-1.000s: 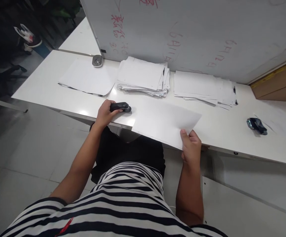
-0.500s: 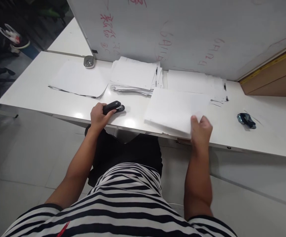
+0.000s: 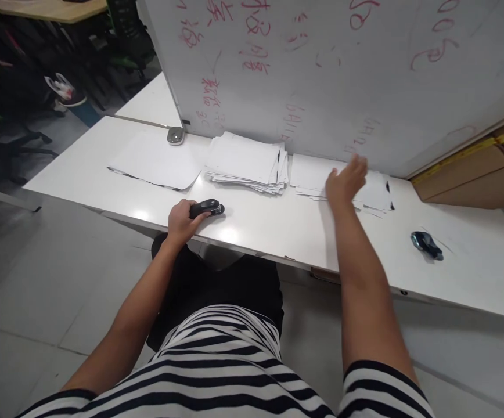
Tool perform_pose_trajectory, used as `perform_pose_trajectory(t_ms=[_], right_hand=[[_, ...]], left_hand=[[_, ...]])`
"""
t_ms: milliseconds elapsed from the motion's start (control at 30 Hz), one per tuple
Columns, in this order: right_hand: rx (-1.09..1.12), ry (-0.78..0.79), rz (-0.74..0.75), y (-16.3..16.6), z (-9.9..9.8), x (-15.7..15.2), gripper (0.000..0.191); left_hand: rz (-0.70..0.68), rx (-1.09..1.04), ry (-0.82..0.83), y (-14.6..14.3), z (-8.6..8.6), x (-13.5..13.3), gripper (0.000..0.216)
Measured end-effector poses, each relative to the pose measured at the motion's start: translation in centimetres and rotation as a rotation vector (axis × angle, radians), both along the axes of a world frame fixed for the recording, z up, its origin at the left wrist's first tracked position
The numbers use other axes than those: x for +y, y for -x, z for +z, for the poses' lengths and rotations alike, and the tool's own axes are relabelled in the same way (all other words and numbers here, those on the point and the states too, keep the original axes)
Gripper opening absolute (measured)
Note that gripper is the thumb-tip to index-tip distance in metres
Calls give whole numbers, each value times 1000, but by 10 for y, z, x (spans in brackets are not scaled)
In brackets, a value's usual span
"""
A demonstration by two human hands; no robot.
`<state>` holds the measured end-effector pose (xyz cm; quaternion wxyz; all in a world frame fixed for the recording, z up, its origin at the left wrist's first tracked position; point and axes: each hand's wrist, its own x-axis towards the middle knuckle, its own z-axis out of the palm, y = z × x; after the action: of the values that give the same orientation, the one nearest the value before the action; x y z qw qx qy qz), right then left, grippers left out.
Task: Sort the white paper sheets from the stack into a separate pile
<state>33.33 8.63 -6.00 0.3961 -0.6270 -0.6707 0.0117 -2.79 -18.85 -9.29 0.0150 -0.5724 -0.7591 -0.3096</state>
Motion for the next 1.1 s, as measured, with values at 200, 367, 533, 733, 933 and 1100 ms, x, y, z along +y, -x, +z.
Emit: perform_pose_trajectory(t_ms=[200, 367, 533, 733, 933, 1100], right_hand=[[-300, 25, 600, 119, -10, -47, 39], [-627, 99, 800, 168, 6, -61, 42], [-660, 50, 760, 160, 4, -71, 37], [-426, 37, 711, 153, -9, -76, 40], [-328, 24, 668, 147, -16, -76, 40], [-360, 48, 694, 144, -11, -75, 47]], left_hand=[[-23, 2, 17, 0, 2, 1, 41], [-19, 34, 21, -2, 4, 1, 42], [-43, 61, 18, -1, 2, 0, 43], [9, 13, -2, -1, 2, -1, 39], [13, -1, -9, -2, 1, 0, 40], [38, -43, -6, -1, 0, 0, 39]])
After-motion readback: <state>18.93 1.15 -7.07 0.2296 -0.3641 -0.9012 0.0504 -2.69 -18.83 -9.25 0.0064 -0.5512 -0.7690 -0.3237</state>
